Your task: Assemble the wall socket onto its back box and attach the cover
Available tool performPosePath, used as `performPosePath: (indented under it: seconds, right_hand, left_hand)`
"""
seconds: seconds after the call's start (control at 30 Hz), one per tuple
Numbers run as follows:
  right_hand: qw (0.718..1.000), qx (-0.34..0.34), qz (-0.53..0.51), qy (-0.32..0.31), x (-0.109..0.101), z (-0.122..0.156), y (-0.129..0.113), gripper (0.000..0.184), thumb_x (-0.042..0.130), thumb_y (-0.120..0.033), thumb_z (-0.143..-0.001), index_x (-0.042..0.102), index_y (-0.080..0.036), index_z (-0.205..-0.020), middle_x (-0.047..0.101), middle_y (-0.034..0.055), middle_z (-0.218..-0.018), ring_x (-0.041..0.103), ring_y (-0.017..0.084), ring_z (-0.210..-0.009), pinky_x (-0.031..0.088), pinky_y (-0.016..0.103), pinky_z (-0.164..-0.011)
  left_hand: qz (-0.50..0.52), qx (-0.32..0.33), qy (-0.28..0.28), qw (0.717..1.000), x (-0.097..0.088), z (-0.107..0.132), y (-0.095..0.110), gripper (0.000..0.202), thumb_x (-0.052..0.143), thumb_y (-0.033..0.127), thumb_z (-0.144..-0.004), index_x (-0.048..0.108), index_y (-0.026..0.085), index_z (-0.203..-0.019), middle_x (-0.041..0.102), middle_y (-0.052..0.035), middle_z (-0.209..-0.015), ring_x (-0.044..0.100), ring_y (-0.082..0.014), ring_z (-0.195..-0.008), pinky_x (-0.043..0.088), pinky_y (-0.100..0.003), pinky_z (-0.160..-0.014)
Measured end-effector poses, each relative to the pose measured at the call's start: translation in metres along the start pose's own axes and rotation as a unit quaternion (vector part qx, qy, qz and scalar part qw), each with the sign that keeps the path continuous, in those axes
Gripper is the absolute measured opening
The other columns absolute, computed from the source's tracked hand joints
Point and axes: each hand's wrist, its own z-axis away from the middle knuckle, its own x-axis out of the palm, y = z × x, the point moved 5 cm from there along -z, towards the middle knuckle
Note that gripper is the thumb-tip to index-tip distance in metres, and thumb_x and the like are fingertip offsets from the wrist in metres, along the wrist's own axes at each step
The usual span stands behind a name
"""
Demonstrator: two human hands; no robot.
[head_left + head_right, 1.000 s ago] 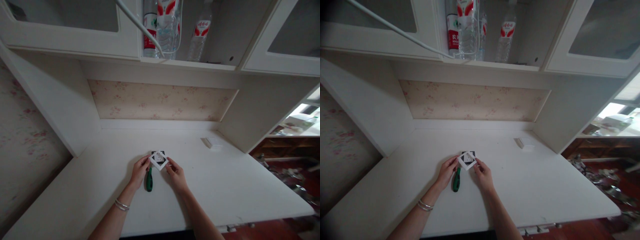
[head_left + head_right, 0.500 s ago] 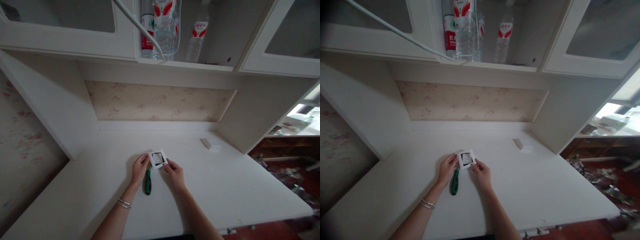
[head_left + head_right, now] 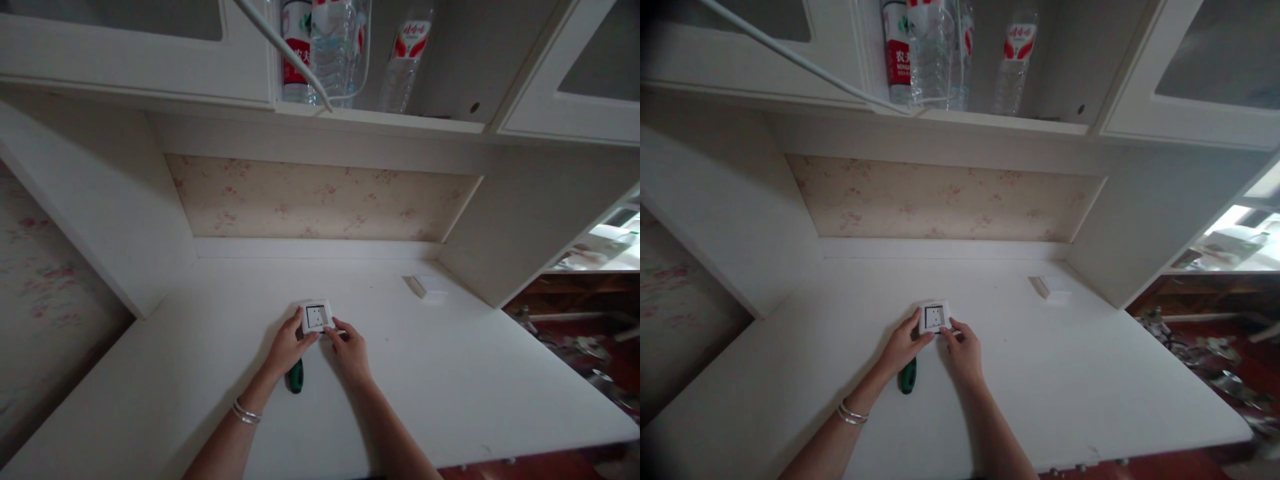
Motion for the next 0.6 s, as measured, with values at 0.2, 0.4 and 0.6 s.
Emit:
performPosePath:
  seconds: [0.2,0.4,0.6]
  right_hand:
    - [0.994,-0.089,0.059,0.002,-0.002,-0.002,-0.003,0.032,0.067,-0.04,-0.077,0.07,-0.018,-0.1,0.057,0.0055,-0.091,0.056,0.014,-0.063,0.048,0.027,-0.061]
    - [0.995,-0.089,0.037,0.027,-0.005,0.001,-0.005,0.04,0.07,-0.039,-0.072,0.066,-0.02,-0.107,0.053,0.0087,-0.109,0.057,0.013,-0.066,0.052,0.028,-0.06]
    - [0.996,-0.059,0.063,0.011,-0.005,0.001,-0.006,0.044,0.069,-0.035,-0.07,0.066,-0.015,-0.109,0.062,0.0105,-0.112,0.059,0.016,-0.07,0.052,0.029,-0.067]
  left_hand:
    - [0.001,-0.013,-0.008,1.0,0.002,0.0,-0.006,0.07,0.066,0.033,-0.077,0.039,0.017,-0.14,0.06,-0.0096,-0.125,0.058,-0.0234,-0.112,0.044,-0.034,-0.098]
    - [-0.031,-0.016,-0.004,0.999,-0.001,0.002,-0.003,0.07,0.07,0.038,-0.074,0.045,0.017,-0.136,0.064,-0.0099,-0.12,0.062,-0.0239,-0.105,0.049,-0.034,-0.092]
    - [-0.066,0.021,0.013,0.998,-0.007,0.005,0.007,0.061,0.073,0.036,-0.071,0.056,0.021,-0.128,0.057,-0.0061,-0.13,0.054,-0.0242,-0.119,0.041,-0.036,-0.105]
